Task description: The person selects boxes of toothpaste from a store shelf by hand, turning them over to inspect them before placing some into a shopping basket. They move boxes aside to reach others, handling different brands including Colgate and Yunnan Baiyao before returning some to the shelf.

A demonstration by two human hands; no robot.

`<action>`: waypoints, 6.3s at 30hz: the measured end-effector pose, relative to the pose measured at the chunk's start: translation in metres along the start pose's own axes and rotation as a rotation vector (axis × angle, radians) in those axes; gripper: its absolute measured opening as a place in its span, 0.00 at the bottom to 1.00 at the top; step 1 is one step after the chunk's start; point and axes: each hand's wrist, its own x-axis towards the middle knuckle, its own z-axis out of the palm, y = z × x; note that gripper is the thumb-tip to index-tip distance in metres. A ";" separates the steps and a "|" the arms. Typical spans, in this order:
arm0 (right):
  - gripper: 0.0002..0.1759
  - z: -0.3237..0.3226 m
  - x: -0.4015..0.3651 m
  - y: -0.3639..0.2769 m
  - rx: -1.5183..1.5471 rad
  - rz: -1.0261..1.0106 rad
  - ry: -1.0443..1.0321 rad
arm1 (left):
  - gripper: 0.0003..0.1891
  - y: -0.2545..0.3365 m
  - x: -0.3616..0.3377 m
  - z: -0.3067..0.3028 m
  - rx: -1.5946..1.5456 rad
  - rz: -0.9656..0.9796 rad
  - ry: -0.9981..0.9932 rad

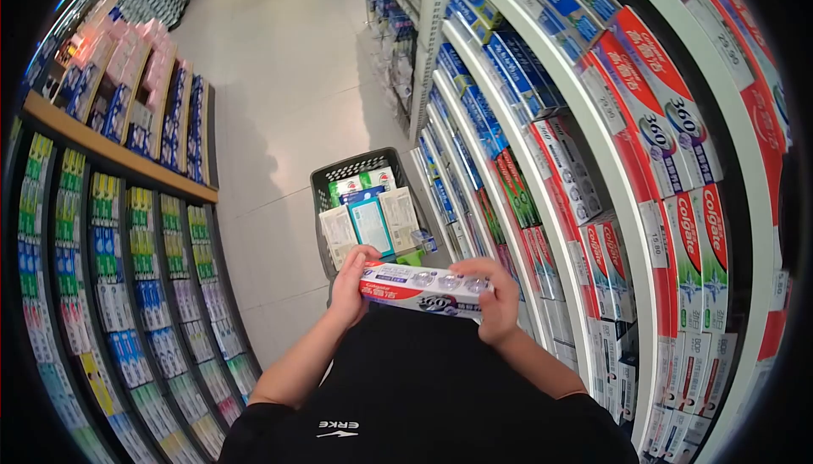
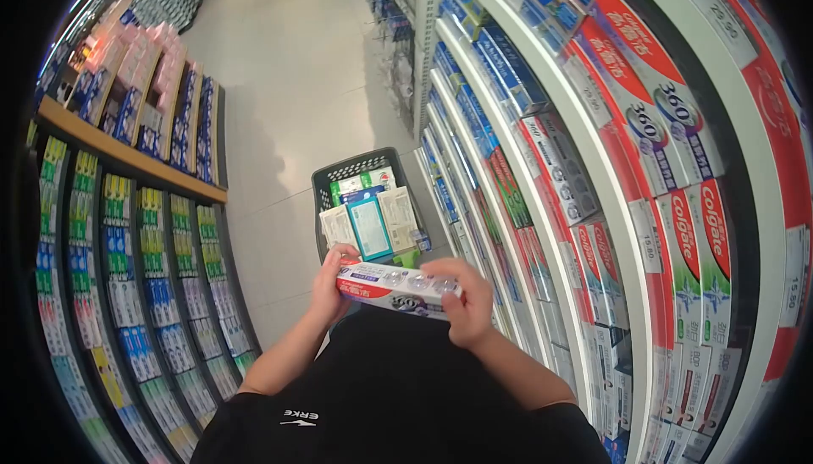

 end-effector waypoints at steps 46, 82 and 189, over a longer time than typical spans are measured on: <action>0.18 0.046 0.002 0.243 -0.885 0.626 -0.376 | 0.43 -0.105 -0.002 -0.119 1.836 -0.077 -0.340; 0.35 -0.178 -0.124 -0.030 -1.735 0.795 0.673 | 0.34 -0.104 -0.009 -0.110 1.889 -0.021 -0.246; 0.22 0.125 -0.037 0.240 -0.849 0.081 -0.892 | 0.32 -0.106 -0.005 -0.105 1.821 -0.104 -0.304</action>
